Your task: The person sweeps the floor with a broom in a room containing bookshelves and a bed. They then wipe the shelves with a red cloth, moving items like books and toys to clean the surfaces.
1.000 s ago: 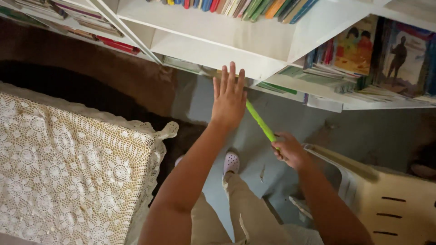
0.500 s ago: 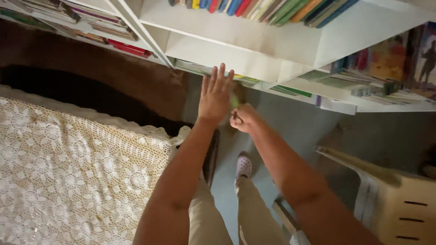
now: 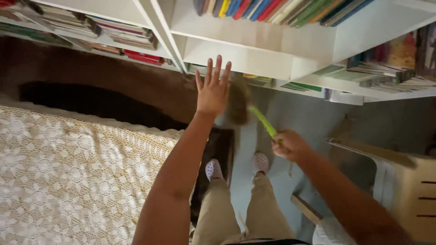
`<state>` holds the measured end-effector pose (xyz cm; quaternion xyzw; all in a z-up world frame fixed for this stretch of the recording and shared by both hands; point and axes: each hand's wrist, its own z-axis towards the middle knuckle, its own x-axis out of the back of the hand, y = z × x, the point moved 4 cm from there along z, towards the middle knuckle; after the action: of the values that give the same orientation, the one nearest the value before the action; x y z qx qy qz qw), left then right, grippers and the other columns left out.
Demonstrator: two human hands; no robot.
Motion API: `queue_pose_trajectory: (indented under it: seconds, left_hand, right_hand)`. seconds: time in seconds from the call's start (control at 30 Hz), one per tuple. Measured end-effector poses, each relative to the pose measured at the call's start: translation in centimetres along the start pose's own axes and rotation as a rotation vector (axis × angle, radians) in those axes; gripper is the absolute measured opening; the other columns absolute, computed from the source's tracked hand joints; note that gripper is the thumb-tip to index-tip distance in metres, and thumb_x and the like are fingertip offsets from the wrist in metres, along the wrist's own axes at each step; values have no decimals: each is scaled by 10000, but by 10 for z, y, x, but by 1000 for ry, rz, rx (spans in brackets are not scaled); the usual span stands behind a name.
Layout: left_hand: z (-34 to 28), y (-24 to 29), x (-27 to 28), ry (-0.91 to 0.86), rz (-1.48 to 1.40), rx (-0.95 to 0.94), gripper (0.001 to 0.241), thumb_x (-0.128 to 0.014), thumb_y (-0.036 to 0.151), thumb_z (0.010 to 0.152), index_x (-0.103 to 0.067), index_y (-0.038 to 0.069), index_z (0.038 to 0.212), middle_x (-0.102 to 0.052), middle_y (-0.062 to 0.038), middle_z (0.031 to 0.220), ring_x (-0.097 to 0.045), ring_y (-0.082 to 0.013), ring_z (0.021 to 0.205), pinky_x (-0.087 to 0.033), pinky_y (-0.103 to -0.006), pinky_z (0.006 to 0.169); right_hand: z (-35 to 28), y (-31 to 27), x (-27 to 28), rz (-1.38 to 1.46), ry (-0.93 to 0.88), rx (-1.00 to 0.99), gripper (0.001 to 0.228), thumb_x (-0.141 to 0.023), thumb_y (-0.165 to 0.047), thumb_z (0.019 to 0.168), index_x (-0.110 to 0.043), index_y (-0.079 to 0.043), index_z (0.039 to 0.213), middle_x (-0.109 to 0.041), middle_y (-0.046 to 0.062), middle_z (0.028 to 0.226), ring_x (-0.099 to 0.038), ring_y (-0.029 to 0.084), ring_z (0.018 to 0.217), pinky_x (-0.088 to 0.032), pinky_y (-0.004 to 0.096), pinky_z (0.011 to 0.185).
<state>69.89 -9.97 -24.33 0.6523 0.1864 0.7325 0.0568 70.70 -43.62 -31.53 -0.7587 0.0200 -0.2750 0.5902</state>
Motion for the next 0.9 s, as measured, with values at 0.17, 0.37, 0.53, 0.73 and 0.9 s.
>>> queue_pose_trajectory:
  seconds: [0.17, 0.37, 0.53, 0.73, 0.9]
  left_hand:
    - [-15, -24, 4, 96, 79, -108, 765, -562, 214, 1009, -182, 301, 1667, -40, -68, 1735, -182, -293, 1582, -316, -611, 1185]
    - [-24, -62, -6, 167, 76, -87, 791, -593, 103, 957, -255, 246, 1658, -125, -111, 1724, -293, -283, 1559, -399, -527, 1176]
    - [-30, -90, -5, 109, -55, 33, 707, -559, 185, 1017, -266, 277, 1654, -113, -98, 1729, -241, -290, 1574, -317, -575, 1217]
    - [-30, -95, -8, 125, -39, 72, 696, -521, 189, 1029, -240, 298, 1657, -101, -82, 1732, -219, -256, 1583, -289, -530, 1240]
    - [-31, -82, -18, 190, -43, 12, 641, -544, 192, 1021, -330, 243, 1623, -229, -123, 1697, -328, -285, 1537, -359, -522, 1192]
  right_hand:
    - [101, 188, -131, 885, -59, -113, 321, -577, -190, 965, -470, -104, 675, -384, -20, 598, -408, 65, 506, -333, 254, 490]
    - [198, 76, -191, 1372, 60, -835, 398, -623, -31, 906, -444, -68, 1260, -526, 100, 842, -573, 164, 584, -435, 249, 452]
    - [178, -35, -140, 1380, 8, -763, 490, -639, -58, 957, -413, -32, 1391, -524, 92, 863, -517, 80, 474, -351, 186, 315]
    - [81, 7, -71, 1087, 269, -1074, 274, -484, 47, 933, -518, -87, 1171, -401, 77, 785, -326, 124, 453, -265, 249, 353]
    - [47, 217, -130, -286, -272, 186, 236, -667, -281, 916, -573, -65, 929, -470, 29, 757, -472, 171, 612, -448, 331, 578]
